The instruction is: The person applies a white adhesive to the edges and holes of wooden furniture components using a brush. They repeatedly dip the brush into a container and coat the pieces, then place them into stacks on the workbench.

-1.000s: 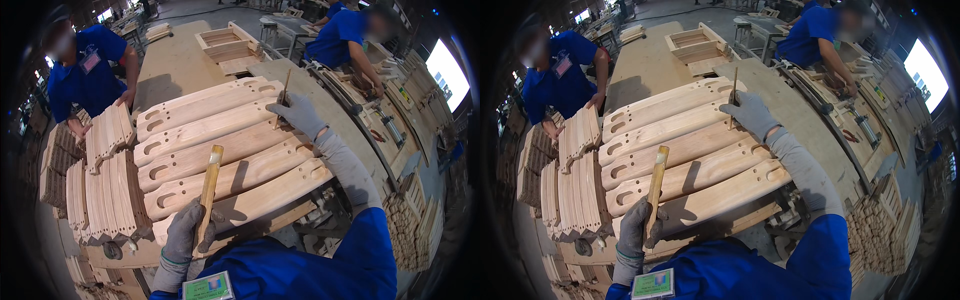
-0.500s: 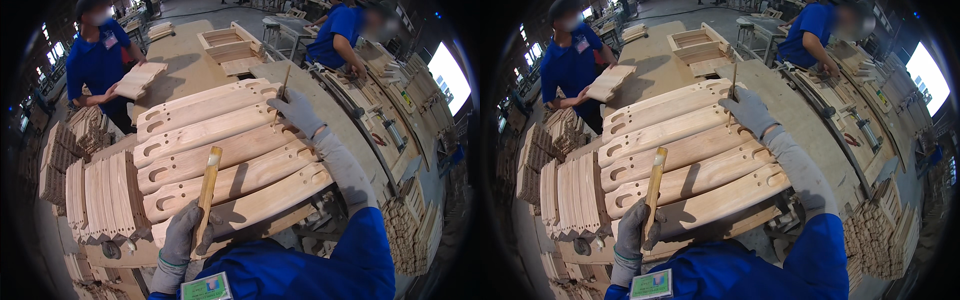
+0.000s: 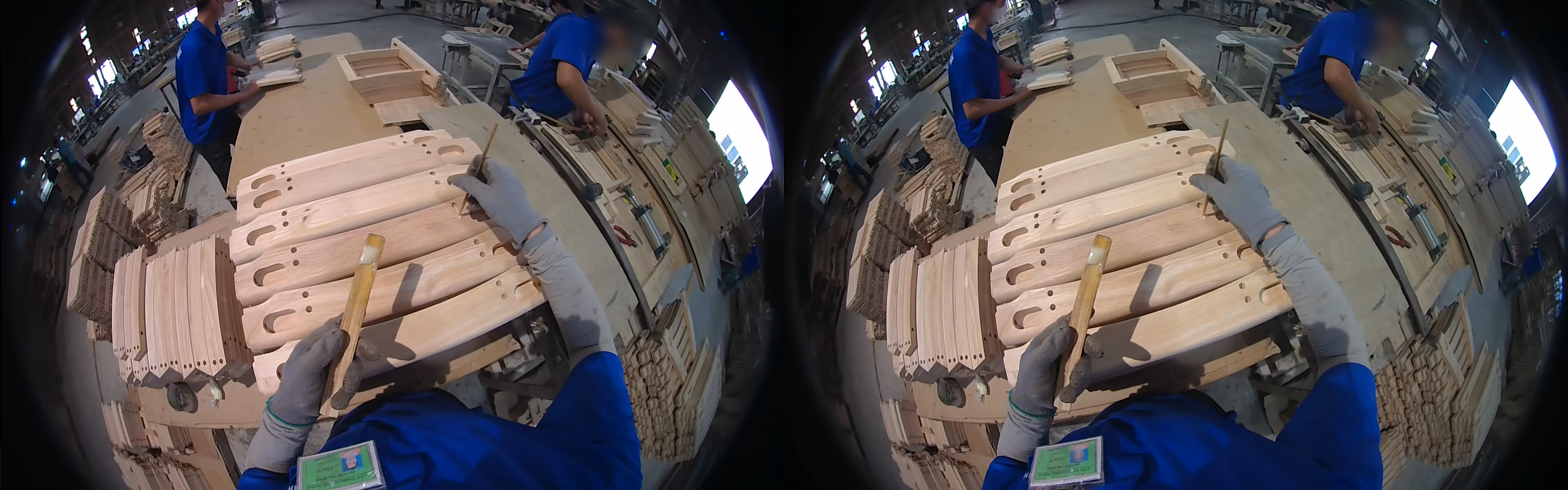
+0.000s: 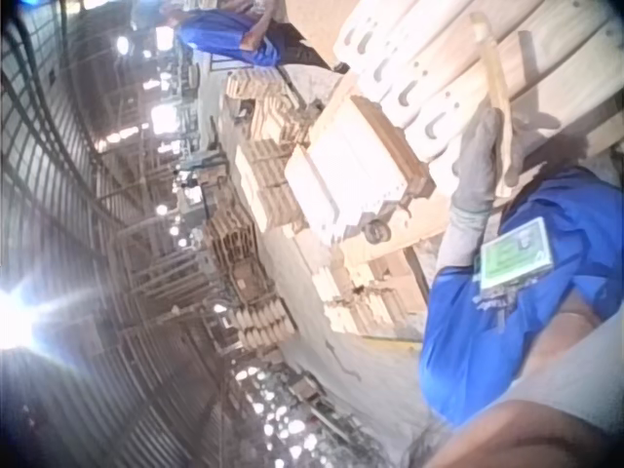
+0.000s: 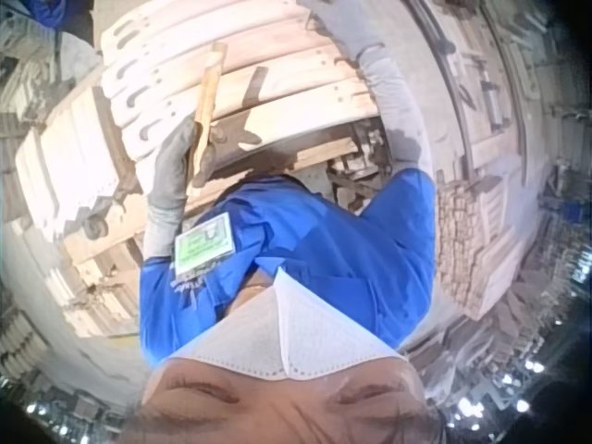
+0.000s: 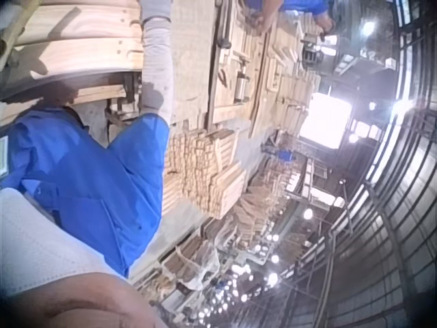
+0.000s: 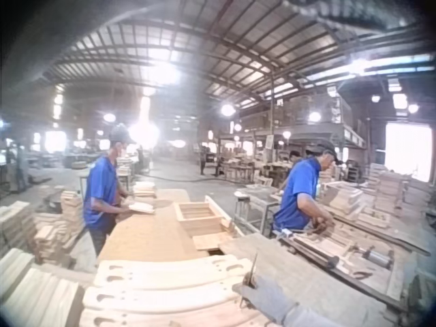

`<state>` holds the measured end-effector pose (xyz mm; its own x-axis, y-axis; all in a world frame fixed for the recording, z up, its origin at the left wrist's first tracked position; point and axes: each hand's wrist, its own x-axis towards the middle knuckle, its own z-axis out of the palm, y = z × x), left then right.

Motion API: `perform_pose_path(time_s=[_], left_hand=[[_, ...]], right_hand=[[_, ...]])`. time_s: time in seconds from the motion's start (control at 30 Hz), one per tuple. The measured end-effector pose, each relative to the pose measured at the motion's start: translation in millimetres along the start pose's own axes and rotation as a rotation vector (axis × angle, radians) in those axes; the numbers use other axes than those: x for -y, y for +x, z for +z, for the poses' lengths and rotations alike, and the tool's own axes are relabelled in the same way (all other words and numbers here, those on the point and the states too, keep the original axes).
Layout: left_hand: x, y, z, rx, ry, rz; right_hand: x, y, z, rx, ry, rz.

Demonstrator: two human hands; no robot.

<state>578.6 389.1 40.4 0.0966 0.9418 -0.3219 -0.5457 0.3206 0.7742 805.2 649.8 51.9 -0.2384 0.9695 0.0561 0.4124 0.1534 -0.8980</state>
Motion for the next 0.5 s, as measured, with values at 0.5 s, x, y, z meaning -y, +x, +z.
perform_pose_path(time_s=[0.5], left_hand=[[-1.4, -26.8, 12.3, 0.111, -0.157, -0.044]], right_hand=[[62.0, -104.7, 9.0, -0.101, 0.637, -0.237]])
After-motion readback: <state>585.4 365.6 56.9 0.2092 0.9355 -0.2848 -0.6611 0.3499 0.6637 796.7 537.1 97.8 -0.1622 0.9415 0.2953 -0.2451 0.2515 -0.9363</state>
